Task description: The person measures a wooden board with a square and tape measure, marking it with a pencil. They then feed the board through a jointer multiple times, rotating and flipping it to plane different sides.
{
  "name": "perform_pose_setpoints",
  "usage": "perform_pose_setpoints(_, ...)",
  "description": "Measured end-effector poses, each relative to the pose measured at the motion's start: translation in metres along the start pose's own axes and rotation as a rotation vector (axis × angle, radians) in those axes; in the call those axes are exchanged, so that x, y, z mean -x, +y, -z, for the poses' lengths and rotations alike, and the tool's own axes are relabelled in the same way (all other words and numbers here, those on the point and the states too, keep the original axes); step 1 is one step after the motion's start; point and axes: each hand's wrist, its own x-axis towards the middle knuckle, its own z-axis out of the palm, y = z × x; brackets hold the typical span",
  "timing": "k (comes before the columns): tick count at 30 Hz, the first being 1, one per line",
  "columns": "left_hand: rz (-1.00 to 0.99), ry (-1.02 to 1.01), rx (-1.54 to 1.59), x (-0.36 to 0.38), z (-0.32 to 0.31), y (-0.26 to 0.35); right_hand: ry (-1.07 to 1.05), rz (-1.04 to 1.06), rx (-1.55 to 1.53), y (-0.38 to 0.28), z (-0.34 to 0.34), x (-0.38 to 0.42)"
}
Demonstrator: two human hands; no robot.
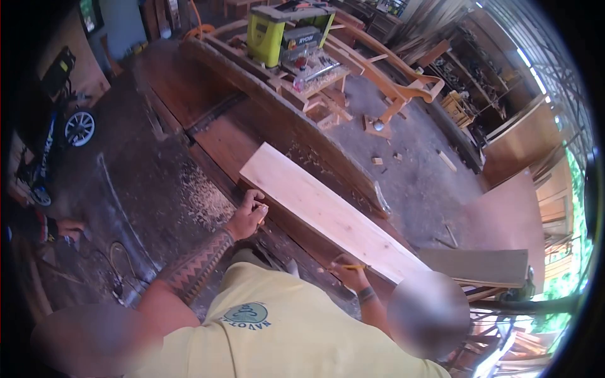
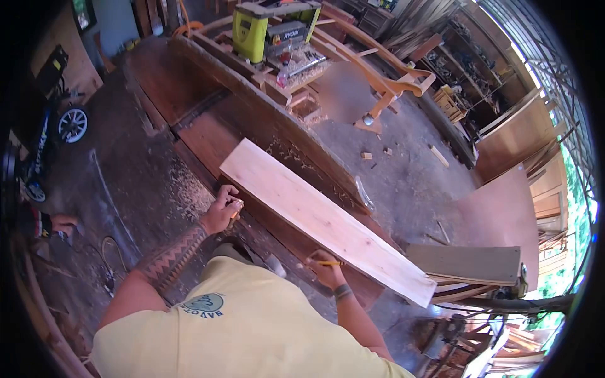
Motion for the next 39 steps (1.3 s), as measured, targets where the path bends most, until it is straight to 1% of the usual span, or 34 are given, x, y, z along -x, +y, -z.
perform_pose_setpoints(1,0.082,0.028,0.068,-0.005,0.001,0.012,-0.015,0.025,-0.024,0.0,-0.009,0.001)
perform_pose_setpoints(3,0.21,0.041,0.092,-0.016,0.009,0.044,-0.035,0.055,-0.077,-0.002,-0.027,0.007)
perform_pose_setpoints(4,0.268,0.049,0.105,-0.026,0.014,0.058,-0.021,0.048,-0.043,-0.006,-0.032,0.006)
perform_pose_setpoints(7,0.347,-0.174,0.113,-0.068,0.036,0.072,0.027,0.068,-0.071,-0.026,-0.044,-0.012)
perform_pose_setpoints(8,0.373,-0.259,0.141,-0.084,0.04,0.07,0.08,0.065,-0.081,-0.038,-0.049,-0.024)
perform_pose_setpoints(10,0.334,-0.38,0.137,-0.115,0.04,0.061,0.189,0.049,-0.105,-0.065,-0.061,-0.052)
perform_pose_setpoints(11,0.279,-0.465,0.098,-0.132,0.039,0.057,0.191,0.078,-0.144,-0.072,-0.065,-0.072)
perform_pose_setpoints(12,0.317,-0.538,0.128,-0.15,0.037,0.067,0.197,0.108,-0.183,-0.079,-0.069,-0.094)
perform_pose_setpoints(13,0.253,-0.606,0.098,-0.167,0.036,0.071,0.204,0.142,-0.218,-0.089,-0.071,-0.119)
perform_pose_setpoints(14,0.005,-0.667,-0.028,-0.193,0.036,0.058,0.221,0.111,-0.219,-0.102,-0.074,-0.142)
perform_pose_setpoints(15,0.081,-0.705,-0.081,-0.215,0.044,0.094,0.236,0.1,-0.255,-0.112,-0.079,-0.162)
perform_pose_setpoints(17,-0.15,-0.671,-0.177,-0.276,0.063,0.111,0.264,0.072,-0.315,-0.128,-0.086,-0.193)
perform_pose_setpoints(18,-0.295,-0.63,-0.231,-0.315,0.076,0.12,0.302,0.051,-0.266,-0.139,-0.092,-0.203)
perform_pose_setpoints(19,-0.336,-0.645,-0.282,-0.357,0.094,0.143,0.324,0.003,-0.286,-0.156,-0.101,-0.209)
perform_pose_setpoints(20,-0.325,-0.574,-0.453,-0.39,0.115,0.177,0.339,-0.037,-0.267,-0.163,-0.107,-0.215)
perform_pose_setpoints(21,-0.43,-0.511,-0.533,-0.441,0.131,0.184,0.355,-0.078,-0.253,-0.166,-0.113,-0.219)
perform_pose_setpoints(22,-0.459,-0.528,-0.544,-0.499,0.146,0.186,0.401,-0.112,-0.25,-0.165,-0.118,-0.225)
perform_pose_setpoints(23,-0.437,-0.497,-0.764,-0.535,0.168,0.227,0.448,-0.153,-0.246,-0.164,-0.123,-0.226)
perform_pose_setpoints(24,-0.531,-0.44,-0.764,-0.606,0.184,0.206,0.491,-0.196,-0.236,-0.162,-0.126,-0.226)
perform_pose_setpoints(25,-0.743,-0.347,-0.804,-0.67,0.205,0.19,0.532,-0.215,-0.221,-0.162,-0.128,-0.226)
perform_pose_setpoints(26,-0.685,-0.276,-0.903,-0.696,0.228,0.215,0.57,-0.237,-0.204,-0.16,-0.129,-0.226)
perform_pose_setpoints(27,-0.553,-0.214,-1.023,-0.738,0.251,0.22,0.606,-0.258,-0.191,-0.159,-0.13,-0.228)
perform_pose_setpoints(28,-0.603,-0.108,-1.107,-0.786,0.278,0.21,0.623,-0.299,-0.177,-0.165,-0.128,-0.231)
perform_pose_setpoints(29,-0.653,-0.004,-1.188,-0.825,0.3,0.191,0.634,-0.284,-0.194,-0.17,-0.127,-0.235)
perform_pose_setpoints(31,-0.521,0.083,-1.167,-0.847,0.324,0.199,0.656,-0.25,-0.227,-0.184,-0.117,-0.252)
perform_pose_setpoints(33,-0.521,0.054,-1.134,-0.882,0.349,0.181,0.666,-0.241,-0.09,-0.187,-0.103,-0.273)
perform_pose_setpoints(34,-0.514,0.035,-1.119,-0.892,0.351,0.173,0.67,-0.176,-0.139,-0.197,-0.1,-0.286)
perform_pose_setpoints(35,-0.545,0.046,-1.129,-0.902,0.351,0.162,0.672,-0.115,-0.187,-0.206,-0.097,-0.298)
perform_pose_setpoints(38,-0.636,0.08,-1.128,-0.917,0.358,0.151,0.608,-0.109,-0.269,-0.261,-0.089,-0.337)
perform_pose_setpoints(39,-0.719,0.086,-1.129,-0.925,0.36,0.145,0.585,-0.101,-0.228,-0.273,-0.087,-0.35)
